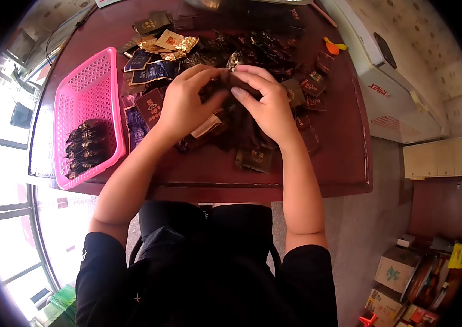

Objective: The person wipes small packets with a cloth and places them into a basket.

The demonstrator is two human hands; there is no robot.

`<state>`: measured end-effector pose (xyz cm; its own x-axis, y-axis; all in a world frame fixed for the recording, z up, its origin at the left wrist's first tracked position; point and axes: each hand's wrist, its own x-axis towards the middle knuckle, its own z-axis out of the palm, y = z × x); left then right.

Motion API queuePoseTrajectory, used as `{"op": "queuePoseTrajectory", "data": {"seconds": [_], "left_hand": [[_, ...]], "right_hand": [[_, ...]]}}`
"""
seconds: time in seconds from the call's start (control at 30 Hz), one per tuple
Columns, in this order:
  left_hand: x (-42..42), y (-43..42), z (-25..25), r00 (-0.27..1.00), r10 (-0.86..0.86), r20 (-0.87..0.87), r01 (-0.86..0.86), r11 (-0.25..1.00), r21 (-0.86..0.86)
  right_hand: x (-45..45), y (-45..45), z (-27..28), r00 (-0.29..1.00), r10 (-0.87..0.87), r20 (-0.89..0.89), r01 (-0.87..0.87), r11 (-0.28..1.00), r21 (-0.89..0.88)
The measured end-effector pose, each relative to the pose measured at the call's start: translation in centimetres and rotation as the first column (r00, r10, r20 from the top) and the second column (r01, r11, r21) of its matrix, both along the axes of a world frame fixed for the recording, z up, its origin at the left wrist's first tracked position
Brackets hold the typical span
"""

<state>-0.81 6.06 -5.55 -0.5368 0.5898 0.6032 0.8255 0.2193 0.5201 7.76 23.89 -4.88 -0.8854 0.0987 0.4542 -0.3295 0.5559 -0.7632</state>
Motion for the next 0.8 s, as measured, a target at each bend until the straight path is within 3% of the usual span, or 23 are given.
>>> {"op": "queuePoseTrajectory", "data": {"seconds": [0.07,0.1,0.13,0.2,0.23,0.3,0.33,0.4,0.43,0.47,0.53,0.6,0.67,0.73,0.8], "left_hand": [[-0.5,0.1,0.1,0.981,-0.059,0.186,0.034,0.99,0.135],[-0.2,0.2,0.2,0.916,-0.125,0.381,0.039,0.974,0.225],[-0.3,0.2,0.2,0.917,-0.129,0.377,0.043,0.973,0.226],[-0.7,0.2,0.0,0.741,-0.267,0.617,0.0,0.918,0.397],[-0.7,0.6,0.0,0.664,-0.393,0.636,-0.079,0.808,0.583],[-0.3,0.6,0.2,0.513,-0.628,0.585,-0.137,0.613,0.778],[-0.2,0.7,0.1,0.41,-0.753,0.515,-0.165,0.494,0.854],[0.0,0.8,-1.7,0.428,-0.76,0.489,0.176,0.601,0.779],[1.3,1.5,-1.6,0.386,-0.823,0.417,0.271,0.534,0.801],[2.0,1.8,-1.1,0.435,-0.79,0.432,0.336,0.588,0.736],[2.6,2.4,-1.1,0.276,-0.85,0.449,0.181,0.505,0.844],[2.9,1.9,-0.5,0.31,-0.824,0.473,0.108,0.525,0.844],[2.6,1.8,-0.3,0.216,-0.847,0.485,-0.034,0.49,0.871],[2.6,1.7,0.2,0.178,-0.859,0.48,-0.116,0.466,0.877],[2.5,1.3,0.5,0.086,-0.899,0.429,-0.128,0.417,0.9]], "right_hand": [[-0.1,-0.2,0.1,1.0,0.02,-0.009,-0.02,0.998,-0.058],[0.0,-0.4,0.2,0.999,0.016,0.041,-0.009,0.983,-0.183],[0.0,-0.6,0.2,0.996,0.021,0.089,0.007,0.952,-0.304],[-0.3,-1.1,-0.3,0.999,0.016,0.029,-0.005,0.942,-0.337],[-0.3,-1.2,-0.6,0.999,-0.034,-0.026,0.02,0.904,-0.427],[-0.2,-1.8,-0.5,0.981,-0.147,-0.125,0.049,0.817,-0.574],[-0.4,-1.7,-0.5,0.955,-0.242,-0.17,0.113,0.83,-0.546],[-0.3,-1.8,-0.2,0.924,-0.337,-0.178,0.187,0.809,-0.558],[-0.2,-2.1,0.0,0.926,-0.33,-0.183,0.18,0.812,-0.555],[0.1,-2.7,0.2,0.926,-0.329,-0.187,0.208,0.855,-0.476],[0.1,-3.1,-0.1,0.915,-0.319,-0.248,0.234,0.919,-0.318],[0.3,-3.6,-0.3,0.917,-0.316,-0.246,0.278,0.944,-0.176],[0.0,-3.6,-0.3,0.922,-0.207,-0.326,0.205,0.978,-0.041],[0.7,-3.7,0.7,0.954,-0.118,-0.277,0.159,0.979,0.128],[0.5,-3.8,0.9,0.948,-0.082,-0.308,0.126,0.984,0.125]]}}
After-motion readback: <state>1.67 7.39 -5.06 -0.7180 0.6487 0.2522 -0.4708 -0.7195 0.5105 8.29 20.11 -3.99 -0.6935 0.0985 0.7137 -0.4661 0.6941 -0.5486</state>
